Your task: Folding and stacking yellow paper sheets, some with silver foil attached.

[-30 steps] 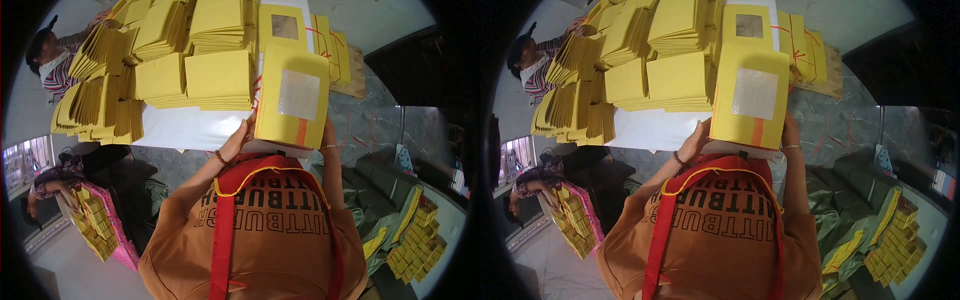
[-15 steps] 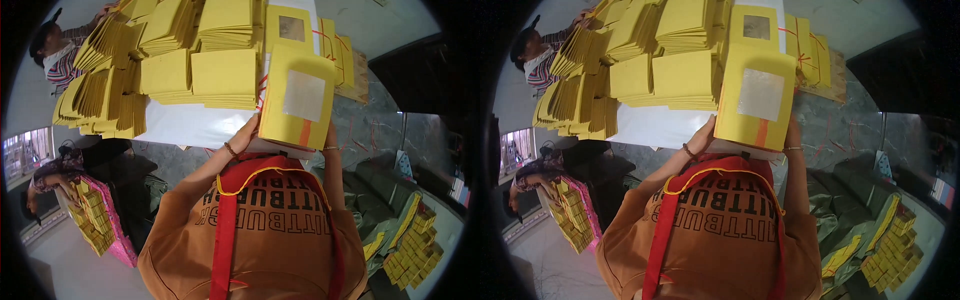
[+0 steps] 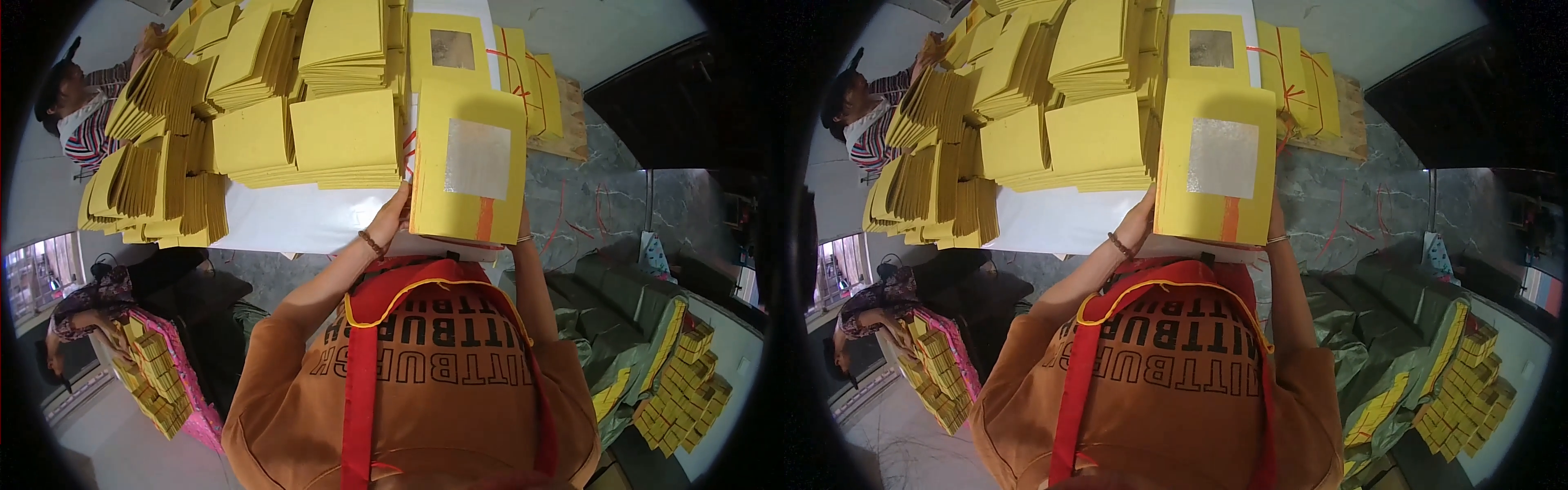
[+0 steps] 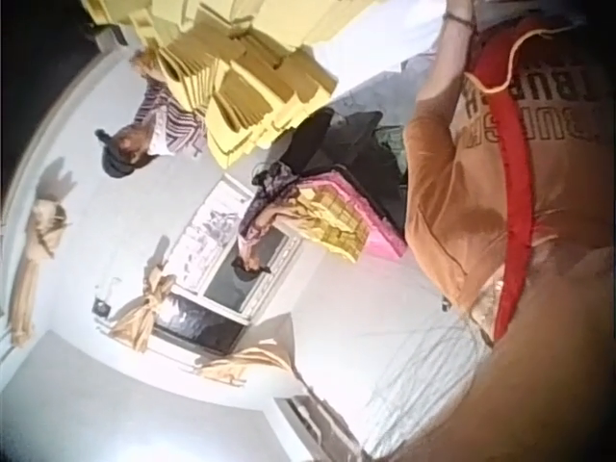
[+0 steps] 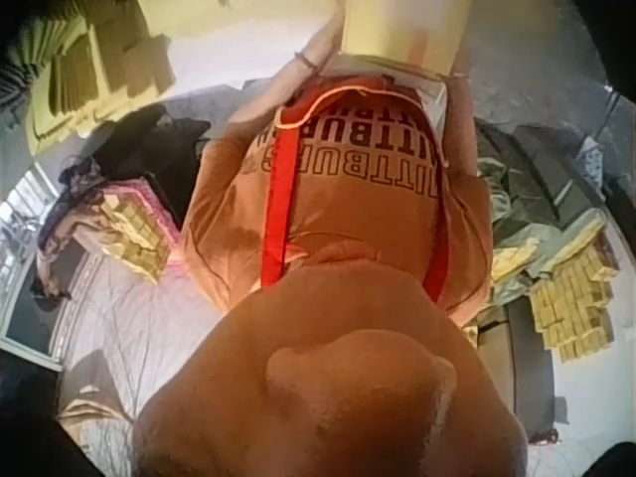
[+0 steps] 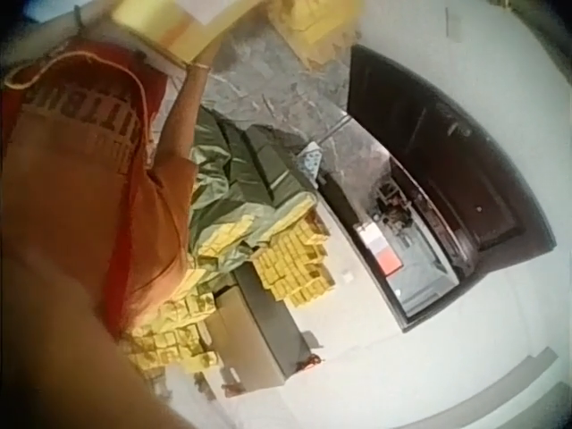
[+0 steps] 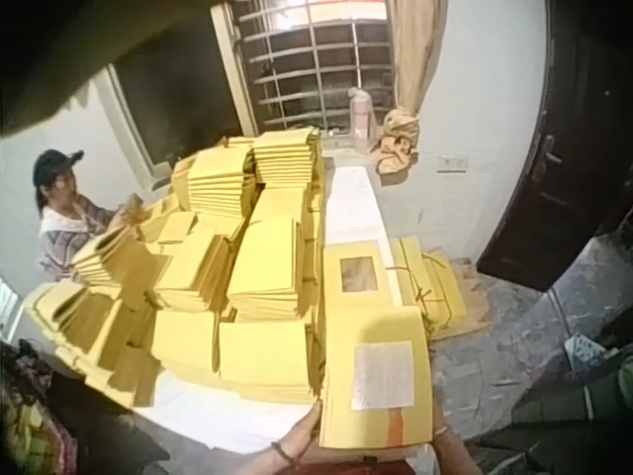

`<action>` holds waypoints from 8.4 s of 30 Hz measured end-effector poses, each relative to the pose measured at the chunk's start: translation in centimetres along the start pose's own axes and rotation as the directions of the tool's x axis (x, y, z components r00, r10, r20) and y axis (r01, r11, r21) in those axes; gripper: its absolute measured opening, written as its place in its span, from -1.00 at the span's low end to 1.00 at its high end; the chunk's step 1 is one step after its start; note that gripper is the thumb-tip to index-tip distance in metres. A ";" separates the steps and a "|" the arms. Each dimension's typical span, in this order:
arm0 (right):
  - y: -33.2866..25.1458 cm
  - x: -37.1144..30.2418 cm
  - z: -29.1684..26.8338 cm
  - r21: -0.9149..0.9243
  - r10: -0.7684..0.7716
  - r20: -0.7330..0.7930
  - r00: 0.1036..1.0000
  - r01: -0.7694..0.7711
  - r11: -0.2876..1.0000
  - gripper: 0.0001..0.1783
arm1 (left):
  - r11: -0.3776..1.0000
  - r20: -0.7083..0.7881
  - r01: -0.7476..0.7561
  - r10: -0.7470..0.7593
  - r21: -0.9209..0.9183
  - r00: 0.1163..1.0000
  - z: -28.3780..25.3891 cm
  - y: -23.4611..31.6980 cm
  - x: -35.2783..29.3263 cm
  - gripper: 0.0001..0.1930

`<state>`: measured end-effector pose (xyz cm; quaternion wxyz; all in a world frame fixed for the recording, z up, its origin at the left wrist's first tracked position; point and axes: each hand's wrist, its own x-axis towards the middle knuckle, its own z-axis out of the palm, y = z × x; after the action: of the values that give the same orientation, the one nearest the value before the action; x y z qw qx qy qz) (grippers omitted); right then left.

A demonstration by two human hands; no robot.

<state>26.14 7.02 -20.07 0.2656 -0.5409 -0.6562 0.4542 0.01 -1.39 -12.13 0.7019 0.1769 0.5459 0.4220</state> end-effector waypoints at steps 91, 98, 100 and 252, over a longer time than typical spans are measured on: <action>-12.1 2.1 -5.9 0.374 -0.386 0.250 0.888 0.279 0.884 -0.43 | 0.639 0.321 -0.508 0.395 0.578 0.861 4.2 8.5 -2.5 -0.86; -11.9 2.2 -6.0 0.329 -0.391 0.259 0.883 0.300 0.895 -0.41 | 0.648 0.320 -0.479 0.357 0.593 0.878 4.2 8.7 -2.5 -0.87; -11.7 2.2 -6.0 0.339 -0.379 0.265 0.887 0.282 0.898 -0.41 | 0.660 0.314 -0.481 0.364 0.577 0.877 4.3 8.5 -2.6 -0.87; -19.6 -1.5 -6.1 0.514 -0.273 -0.390 0.880 0.454 0.728 -0.57 | -0.524 0.656 -0.428 0.707 0.736 0.264 3.8 13.3 -6.7 -0.55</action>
<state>22.45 7.41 0.17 0.5972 -0.3500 -0.5297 0.4902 -2.16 1.89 2.77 -0.0902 0.8109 0.4997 0.2910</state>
